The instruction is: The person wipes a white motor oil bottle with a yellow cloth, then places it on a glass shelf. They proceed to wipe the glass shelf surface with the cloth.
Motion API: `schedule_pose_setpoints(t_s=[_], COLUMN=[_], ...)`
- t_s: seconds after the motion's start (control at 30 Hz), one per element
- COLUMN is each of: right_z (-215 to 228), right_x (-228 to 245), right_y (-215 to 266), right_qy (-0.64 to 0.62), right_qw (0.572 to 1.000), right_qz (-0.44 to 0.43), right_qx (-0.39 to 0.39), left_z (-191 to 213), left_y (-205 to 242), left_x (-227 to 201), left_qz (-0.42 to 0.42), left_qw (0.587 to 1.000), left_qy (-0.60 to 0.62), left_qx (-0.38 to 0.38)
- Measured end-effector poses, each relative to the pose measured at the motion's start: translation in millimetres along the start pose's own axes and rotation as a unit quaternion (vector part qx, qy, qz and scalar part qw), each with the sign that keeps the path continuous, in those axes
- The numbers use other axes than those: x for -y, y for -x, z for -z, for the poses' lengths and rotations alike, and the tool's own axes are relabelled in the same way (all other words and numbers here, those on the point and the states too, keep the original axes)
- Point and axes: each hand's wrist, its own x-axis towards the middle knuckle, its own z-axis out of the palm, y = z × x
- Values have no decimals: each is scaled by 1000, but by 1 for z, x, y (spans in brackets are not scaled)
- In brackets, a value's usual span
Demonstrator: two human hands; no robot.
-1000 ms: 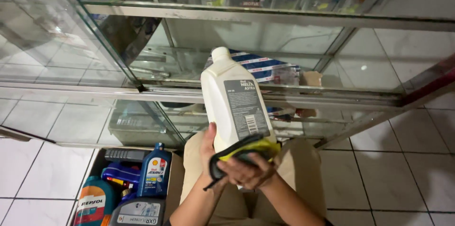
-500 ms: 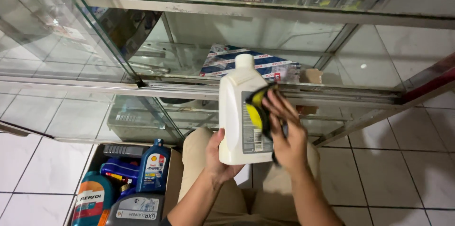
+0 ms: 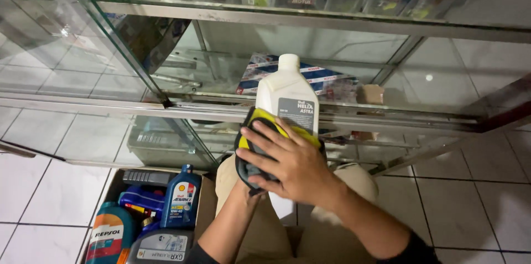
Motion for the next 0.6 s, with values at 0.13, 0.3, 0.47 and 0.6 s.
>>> schedule_pose_setpoints(t_s=[0.13,0.3,0.47,0.6], right_z=[-9,3,3,-11], right_x=[-49,-99,-87,-41], right_y=[-31,-63,-29,30], right_qy=[-26,42,-66,-122], right_qw=[999,994,970,888], right_qz=[14,-82,-195,-422], right_qx=[20,-63,-127,-136], left_z=[-9,13,0,17], left_y=[-4,-15,-12,-20], left_x=[-6,-9,-6,-4], left_qz=[15,39,21,3], left_qw=[1000,999,998,1000], left_qy=[-11,15,41,26], left_qx=[12,21,30,13])
